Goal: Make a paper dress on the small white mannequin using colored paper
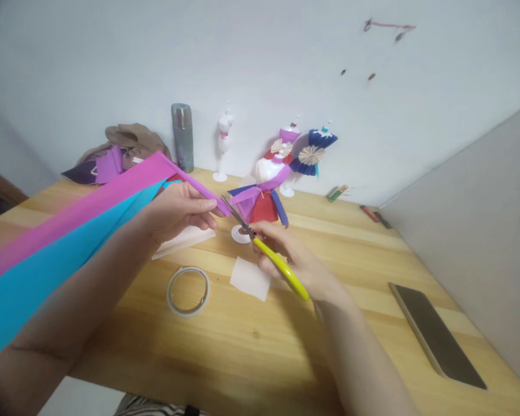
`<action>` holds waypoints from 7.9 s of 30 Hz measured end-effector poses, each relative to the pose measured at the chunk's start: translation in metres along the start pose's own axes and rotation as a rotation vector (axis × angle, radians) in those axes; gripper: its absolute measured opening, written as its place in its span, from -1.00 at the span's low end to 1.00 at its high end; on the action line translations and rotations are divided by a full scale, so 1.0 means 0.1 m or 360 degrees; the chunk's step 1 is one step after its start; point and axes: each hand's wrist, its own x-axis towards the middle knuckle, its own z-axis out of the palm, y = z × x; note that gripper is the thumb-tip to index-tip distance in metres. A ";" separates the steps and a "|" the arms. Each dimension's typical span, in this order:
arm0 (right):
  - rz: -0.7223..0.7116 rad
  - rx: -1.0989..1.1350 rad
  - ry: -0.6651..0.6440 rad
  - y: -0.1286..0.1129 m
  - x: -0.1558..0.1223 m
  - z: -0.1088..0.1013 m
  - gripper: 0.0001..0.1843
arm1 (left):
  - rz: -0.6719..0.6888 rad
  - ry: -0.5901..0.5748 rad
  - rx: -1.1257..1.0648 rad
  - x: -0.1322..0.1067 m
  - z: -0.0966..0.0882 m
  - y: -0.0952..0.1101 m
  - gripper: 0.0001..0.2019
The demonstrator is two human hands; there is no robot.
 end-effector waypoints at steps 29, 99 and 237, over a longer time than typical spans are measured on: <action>-0.0029 0.0055 0.0071 -0.15 0.07 -0.01 -0.63 | -0.0056 -0.0101 0.0020 0.07 -0.05 -0.09 -0.88; 0.0064 0.0202 0.0213 -0.14 0.15 0.09 -0.60 | -0.0197 -0.0096 0.0006 0.09 0.08 -0.22 -0.79; 0.0169 0.0538 0.0501 -0.36 0.19 0.31 -0.59 | 0.0215 0.0251 0.0034 -0.02 0.45 -0.52 -0.90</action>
